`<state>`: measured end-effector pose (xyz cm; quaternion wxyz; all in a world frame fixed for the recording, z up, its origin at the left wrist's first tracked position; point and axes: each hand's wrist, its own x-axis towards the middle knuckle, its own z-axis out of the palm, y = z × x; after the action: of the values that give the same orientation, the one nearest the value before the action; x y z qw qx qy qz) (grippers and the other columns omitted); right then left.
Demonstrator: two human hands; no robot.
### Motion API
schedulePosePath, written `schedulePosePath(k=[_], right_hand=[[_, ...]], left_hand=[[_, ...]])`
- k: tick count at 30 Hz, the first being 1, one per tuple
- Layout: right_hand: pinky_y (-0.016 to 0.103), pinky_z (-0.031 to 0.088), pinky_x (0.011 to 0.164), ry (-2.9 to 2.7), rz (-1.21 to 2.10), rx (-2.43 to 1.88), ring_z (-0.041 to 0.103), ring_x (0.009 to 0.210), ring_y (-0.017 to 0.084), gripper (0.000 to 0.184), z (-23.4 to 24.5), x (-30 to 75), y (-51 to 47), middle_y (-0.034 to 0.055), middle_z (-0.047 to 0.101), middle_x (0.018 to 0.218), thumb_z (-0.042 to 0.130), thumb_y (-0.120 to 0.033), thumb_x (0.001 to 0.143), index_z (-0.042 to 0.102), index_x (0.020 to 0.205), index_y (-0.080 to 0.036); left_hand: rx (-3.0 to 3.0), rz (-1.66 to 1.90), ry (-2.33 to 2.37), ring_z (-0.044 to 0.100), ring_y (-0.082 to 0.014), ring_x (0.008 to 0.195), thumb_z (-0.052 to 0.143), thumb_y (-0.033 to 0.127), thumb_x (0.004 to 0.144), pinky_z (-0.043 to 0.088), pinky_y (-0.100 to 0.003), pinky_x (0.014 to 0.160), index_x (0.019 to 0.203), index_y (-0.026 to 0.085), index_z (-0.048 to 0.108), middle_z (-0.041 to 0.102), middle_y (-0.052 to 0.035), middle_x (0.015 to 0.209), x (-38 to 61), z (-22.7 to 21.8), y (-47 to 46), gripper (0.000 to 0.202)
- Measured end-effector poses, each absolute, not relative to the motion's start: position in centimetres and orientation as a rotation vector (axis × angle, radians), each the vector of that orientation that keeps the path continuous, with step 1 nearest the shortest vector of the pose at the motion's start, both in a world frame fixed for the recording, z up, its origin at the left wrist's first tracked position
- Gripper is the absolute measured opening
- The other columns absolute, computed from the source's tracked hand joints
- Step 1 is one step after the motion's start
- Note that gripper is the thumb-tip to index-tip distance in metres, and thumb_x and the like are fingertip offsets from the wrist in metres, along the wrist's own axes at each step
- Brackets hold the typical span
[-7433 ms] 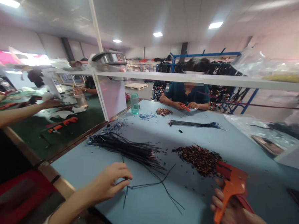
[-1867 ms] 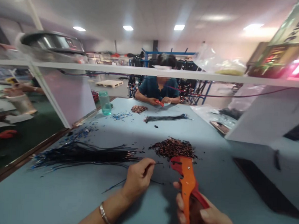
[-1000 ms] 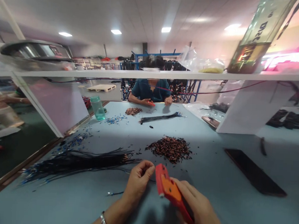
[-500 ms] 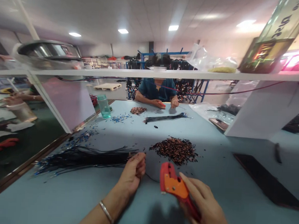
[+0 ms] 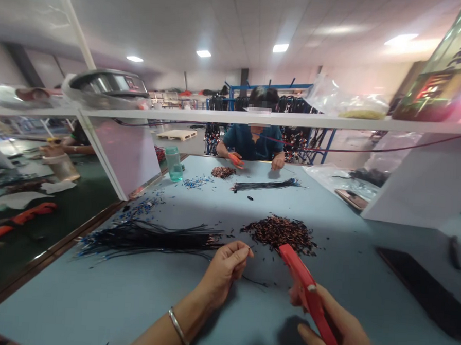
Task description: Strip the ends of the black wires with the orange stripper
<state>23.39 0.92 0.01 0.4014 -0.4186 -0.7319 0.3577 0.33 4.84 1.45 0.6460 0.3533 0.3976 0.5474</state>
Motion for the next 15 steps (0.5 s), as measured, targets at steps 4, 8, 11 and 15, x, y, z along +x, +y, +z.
schedulePosePath(k=[4,8,11,15], right_hand=[[0.033,0.05,0.072,-1.512,1.664,-0.771,0.064,0.08,0.025,0.048,0.8,22.91,0.56,0.0069,0.068,0.09,0.066,-0.05,0.073,0.065,0.111,-0.021],[0.038,0.049,0.077,-1.076,2.077,-0.582,0.064,0.081,0.023,0.056,0.28,22.4,0.5,0.008,0.066,0.095,0.073,-0.04,0.069,0.061,0.12,-0.021],[0.041,0.049,0.079,-0.854,2.163,-0.517,0.064,0.081,0.022,0.052,0.0,22.39,0.74,0.0074,0.067,0.096,0.072,-0.032,0.069,0.062,0.119,-0.022],[0.04,0.05,0.077,-0.777,2.177,-0.488,0.065,0.079,0.021,0.05,0.1,22.41,0.83,0.0062,0.067,0.094,0.071,-0.029,0.068,0.063,0.116,-0.021]], left_hand=[[0.927,1.237,0.995,0.019,-0.0056,0.045,0.071,0.038,0.073,0.011,-0.022,0.045,0.072,0.012,0.062,0.033,0.0096,0.048,0.48,1.46,4.59,0.027],[1.187,1.229,1.195,0.024,-0.0083,0.049,0.062,0.041,0.079,0.018,-0.022,0.047,0.074,0.015,0.061,0.032,0.0083,0.052,0.46,1.29,4.29,0.026],[1.315,1.238,1.266,0.03,-0.0097,0.053,0.06,0.038,0.081,0.024,-0.022,0.05,0.078,0.015,0.062,0.041,0.0053,0.058,0.46,1.31,4.06,0.023],[1.387,1.267,1.32,0.036,-0.011,0.057,0.061,0.032,0.08,0.029,-0.021,0.053,0.077,0.016,0.061,0.046,0.0037,0.062,0.58,1.45,3.92,0.016]])
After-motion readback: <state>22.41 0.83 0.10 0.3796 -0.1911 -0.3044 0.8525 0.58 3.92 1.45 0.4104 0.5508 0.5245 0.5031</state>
